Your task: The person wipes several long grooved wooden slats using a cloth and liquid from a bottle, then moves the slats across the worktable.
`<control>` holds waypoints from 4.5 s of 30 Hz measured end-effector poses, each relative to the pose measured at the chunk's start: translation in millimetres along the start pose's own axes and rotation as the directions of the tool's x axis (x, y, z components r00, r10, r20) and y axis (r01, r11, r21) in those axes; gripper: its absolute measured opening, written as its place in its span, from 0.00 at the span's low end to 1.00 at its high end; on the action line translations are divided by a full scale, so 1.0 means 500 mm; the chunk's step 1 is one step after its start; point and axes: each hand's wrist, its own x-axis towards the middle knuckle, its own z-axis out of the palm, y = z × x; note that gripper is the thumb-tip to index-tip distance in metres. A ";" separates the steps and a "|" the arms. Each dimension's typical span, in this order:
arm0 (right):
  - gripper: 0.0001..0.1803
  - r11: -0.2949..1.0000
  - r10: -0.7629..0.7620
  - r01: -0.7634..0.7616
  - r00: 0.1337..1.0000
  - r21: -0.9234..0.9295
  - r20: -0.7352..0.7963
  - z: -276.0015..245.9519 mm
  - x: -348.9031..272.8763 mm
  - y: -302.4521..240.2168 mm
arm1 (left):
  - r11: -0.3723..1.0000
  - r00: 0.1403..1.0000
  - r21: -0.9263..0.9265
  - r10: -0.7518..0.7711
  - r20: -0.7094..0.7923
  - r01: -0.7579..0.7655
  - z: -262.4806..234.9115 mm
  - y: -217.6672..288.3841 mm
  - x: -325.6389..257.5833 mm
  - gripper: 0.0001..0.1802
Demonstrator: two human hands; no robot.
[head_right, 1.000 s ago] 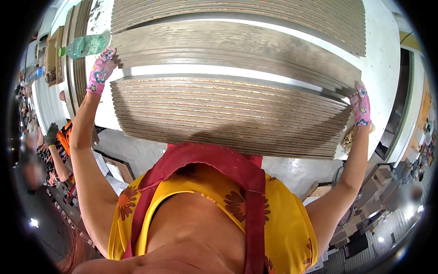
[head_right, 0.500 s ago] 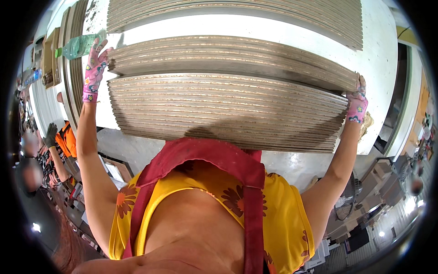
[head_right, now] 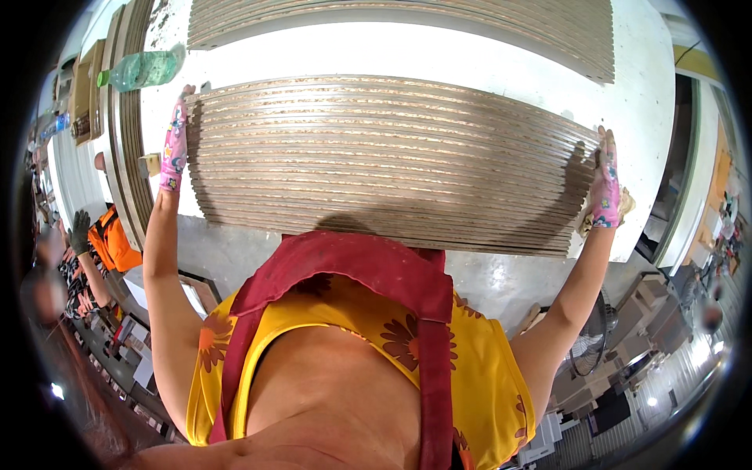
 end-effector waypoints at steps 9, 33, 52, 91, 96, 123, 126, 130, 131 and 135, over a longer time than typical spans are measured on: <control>0.30 0.989 0.011 -0.011 1.000 0.150 0.005 -0.023 0.003 0.062 | 0.990 0.994 0.135 -0.055 0.095 0.041 0.008 0.027 -0.004 0.34; 0.31 0.806 0.382 -0.343 0.924 0.482 0.019 -0.069 0.342 0.008 | 0.800 0.885 -0.468 -0.460 -0.075 0.377 -0.025 0.011 0.322 0.21; 0.37 0.862 0.432 -0.433 0.900 0.265 0.064 -0.041 0.313 0.008 | 0.847 0.858 -0.139 -0.513 0.035 0.513 -0.039 0.013 0.278 0.20; 0.18 0.985 0.150 -0.140 0.983 -0.100 0.102 -0.049 0.238 -0.035 | 0.938 0.976 0.306 -0.200 0.088 0.165 -0.017 0.102 0.172 0.24; 0.23 0.839 -0.119 0.161 0.986 -0.519 0.114 -0.117 0.305 0.012 | 0.995 0.998 -0.098 0.020 0.063 -0.014 -0.053 -0.021 0.279 0.26; 0.37 0.821 0.513 -0.473 0.857 0.319 -0.048 0.033 0.345 -0.194 | 0.972 0.907 -0.145 -0.228 -0.355 0.187 0.050 -0.038 0.539 0.16; 0.38 0.766 0.571 -0.597 0.802 0.238 0.175 -0.020 0.389 -0.162 | 0.916 0.929 -0.351 -0.287 -0.232 0.195 0.013 -0.005 0.491 0.17; 0.35 0.757 0.529 -0.577 0.816 0.306 0.232 -0.016 0.413 -0.154 | 0.823 0.838 -0.373 -0.517 -0.175 0.429 -0.019 -0.023 0.462 0.18; 0.35 0.742 0.493 -0.580 0.812 0.337 0.311 -0.024 0.405 -0.158 | 0.818 0.844 -0.389 -0.512 -0.159 0.423 -0.004 -0.005 0.448 0.19; 0.28 0.666 0.491 -0.657 0.743 0.353 0.455 -0.017 0.420 -0.158 | 0.744 0.787 -0.426 -0.607 -0.108 0.515 -0.003 0.037 0.425 0.20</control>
